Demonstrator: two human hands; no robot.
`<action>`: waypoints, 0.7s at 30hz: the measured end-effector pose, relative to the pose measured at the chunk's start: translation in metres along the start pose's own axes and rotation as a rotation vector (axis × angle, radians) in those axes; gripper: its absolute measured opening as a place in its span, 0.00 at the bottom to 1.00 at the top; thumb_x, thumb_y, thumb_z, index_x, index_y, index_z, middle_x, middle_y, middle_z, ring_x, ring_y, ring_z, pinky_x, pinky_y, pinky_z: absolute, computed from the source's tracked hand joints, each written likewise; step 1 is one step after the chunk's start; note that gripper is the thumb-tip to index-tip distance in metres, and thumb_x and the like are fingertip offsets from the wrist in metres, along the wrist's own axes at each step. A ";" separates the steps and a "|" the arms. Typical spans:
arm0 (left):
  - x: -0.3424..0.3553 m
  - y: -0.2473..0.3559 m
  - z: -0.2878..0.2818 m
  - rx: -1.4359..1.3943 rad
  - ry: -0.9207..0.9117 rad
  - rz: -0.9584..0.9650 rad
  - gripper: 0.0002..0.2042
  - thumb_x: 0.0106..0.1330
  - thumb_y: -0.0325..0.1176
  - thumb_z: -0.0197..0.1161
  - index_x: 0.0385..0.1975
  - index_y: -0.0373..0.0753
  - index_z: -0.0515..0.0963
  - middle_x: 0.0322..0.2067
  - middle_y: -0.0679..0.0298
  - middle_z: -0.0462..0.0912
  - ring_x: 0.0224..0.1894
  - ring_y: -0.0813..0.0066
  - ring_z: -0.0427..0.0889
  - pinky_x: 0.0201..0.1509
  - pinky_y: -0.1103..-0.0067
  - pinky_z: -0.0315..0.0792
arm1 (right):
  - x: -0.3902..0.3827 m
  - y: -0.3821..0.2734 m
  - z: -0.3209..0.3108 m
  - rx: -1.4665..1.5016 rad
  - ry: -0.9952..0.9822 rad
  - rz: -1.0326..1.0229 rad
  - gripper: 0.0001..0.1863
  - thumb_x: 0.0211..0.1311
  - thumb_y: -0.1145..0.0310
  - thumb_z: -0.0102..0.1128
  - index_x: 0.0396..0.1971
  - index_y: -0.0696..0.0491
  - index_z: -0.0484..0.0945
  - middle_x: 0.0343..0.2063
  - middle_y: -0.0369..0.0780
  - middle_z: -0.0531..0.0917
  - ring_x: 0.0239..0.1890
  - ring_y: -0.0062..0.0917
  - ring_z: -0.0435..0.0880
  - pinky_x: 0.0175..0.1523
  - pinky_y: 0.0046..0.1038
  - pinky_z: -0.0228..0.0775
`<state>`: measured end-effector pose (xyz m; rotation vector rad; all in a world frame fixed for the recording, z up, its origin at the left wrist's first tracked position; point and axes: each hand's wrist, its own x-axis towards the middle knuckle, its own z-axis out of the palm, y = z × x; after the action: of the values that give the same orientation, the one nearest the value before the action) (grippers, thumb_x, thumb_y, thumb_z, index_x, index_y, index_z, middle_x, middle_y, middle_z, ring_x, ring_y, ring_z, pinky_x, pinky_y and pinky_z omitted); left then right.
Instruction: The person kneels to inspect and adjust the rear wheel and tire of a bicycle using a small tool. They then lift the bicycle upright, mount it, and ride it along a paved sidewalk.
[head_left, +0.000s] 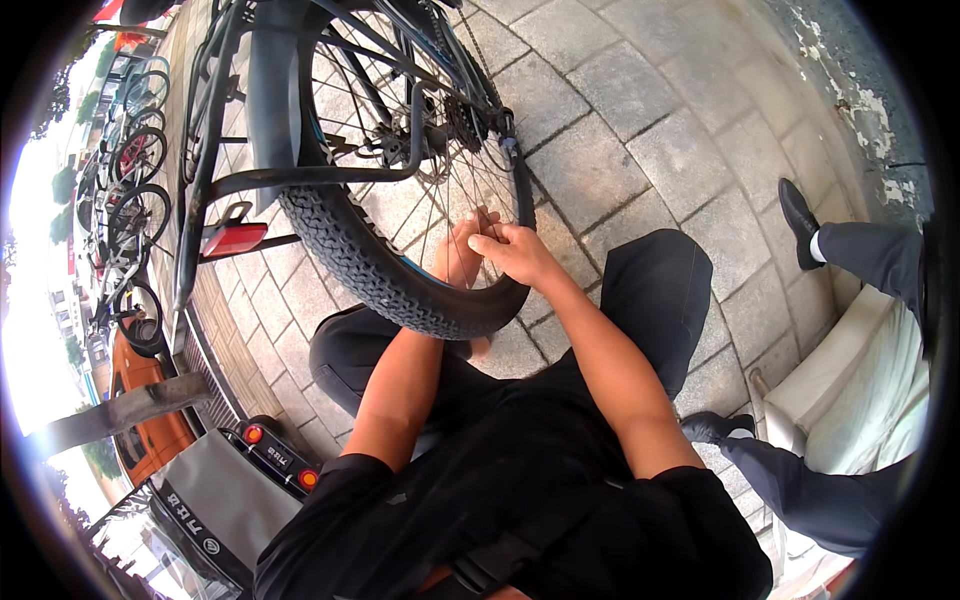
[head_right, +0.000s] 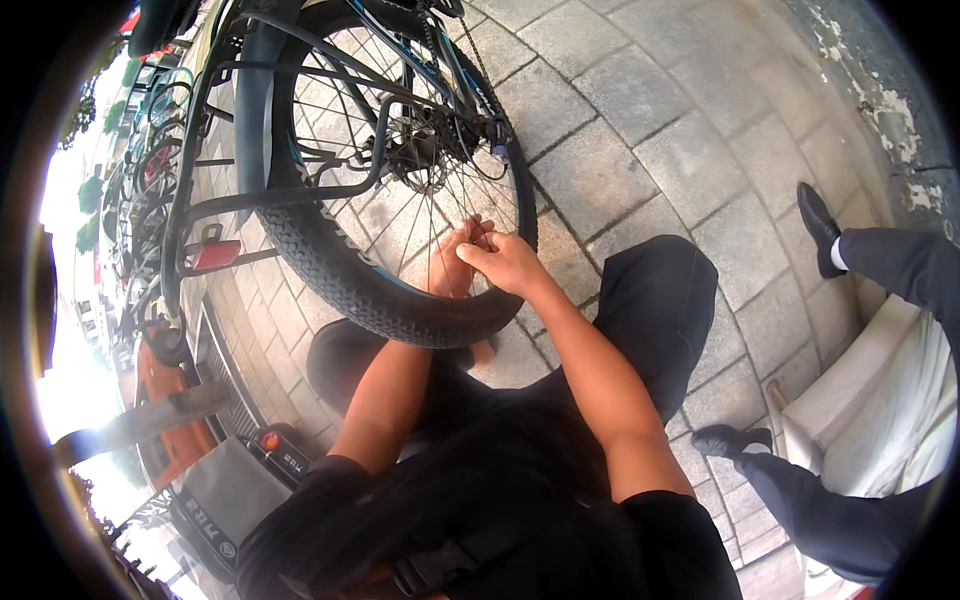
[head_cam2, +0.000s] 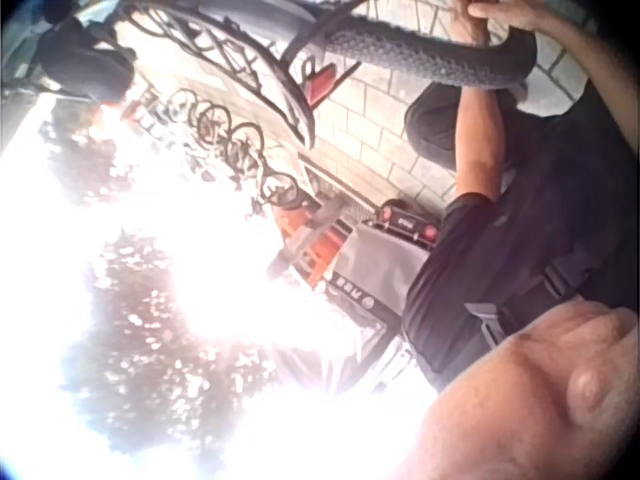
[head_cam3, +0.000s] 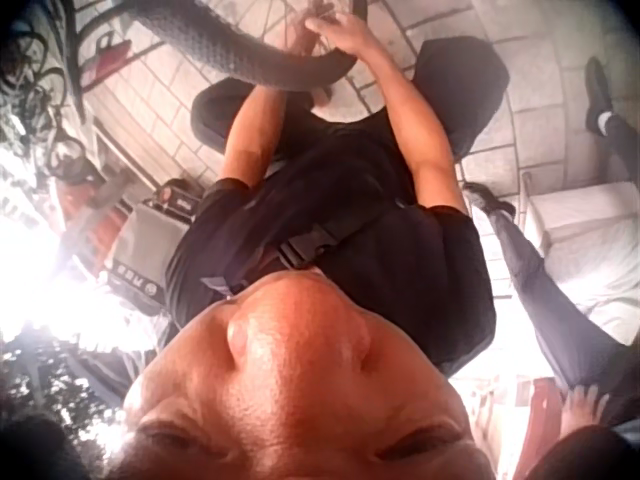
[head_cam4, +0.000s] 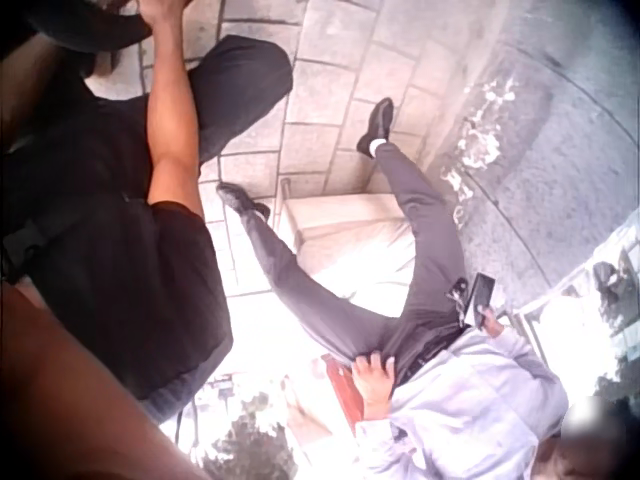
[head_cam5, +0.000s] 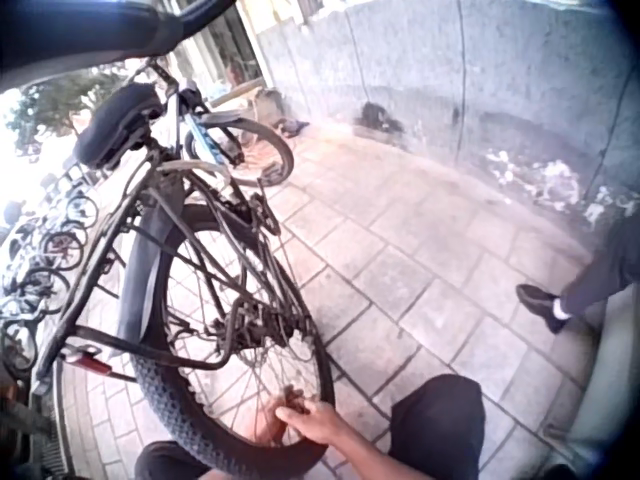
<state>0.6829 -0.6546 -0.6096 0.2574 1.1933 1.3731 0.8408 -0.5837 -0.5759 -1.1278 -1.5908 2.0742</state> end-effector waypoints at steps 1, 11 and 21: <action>0.001 -0.001 -0.002 0.041 0.031 0.009 0.22 0.87 0.45 0.49 0.62 0.29 0.74 0.55 0.52 0.84 0.54 0.64 0.85 0.62 0.68 0.79 | -0.002 -0.009 0.000 -0.014 -0.007 -0.002 0.30 0.66 0.44 0.72 0.42 0.62 0.88 0.39 0.45 0.92 0.42 0.28 0.90 0.50 0.31 0.80; -0.034 0.056 -0.005 -0.088 0.055 -0.100 0.16 0.85 0.44 0.57 0.49 0.34 0.81 0.44 0.61 0.87 0.44 0.71 0.86 0.54 0.72 0.81 | -0.024 -0.069 0.035 0.286 0.030 0.035 0.29 0.75 0.43 0.65 0.25 0.57 0.84 0.15 0.39 0.81 0.20 0.23 0.84 0.30 0.26 0.75; -0.004 0.019 0.001 0.301 0.294 0.024 0.27 0.85 0.53 0.53 0.64 0.31 0.76 0.61 0.52 0.83 0.60 0.61 0.83 0.63 0.65 0.77 | 0.014 0.039 0.007 -0.199 0.278 -0.144 0.26 0.71 0.51 0.70 0.48 0.63 0.86 0.38 0.47 0.89 0.43 0.31 0.88 0.53 0.30 0.79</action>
<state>0.6726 -0.6521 -0.5930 0.2885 1.6501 1.2788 0.8353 -0.5926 -0.6170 -1.2623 -1.7087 1.6169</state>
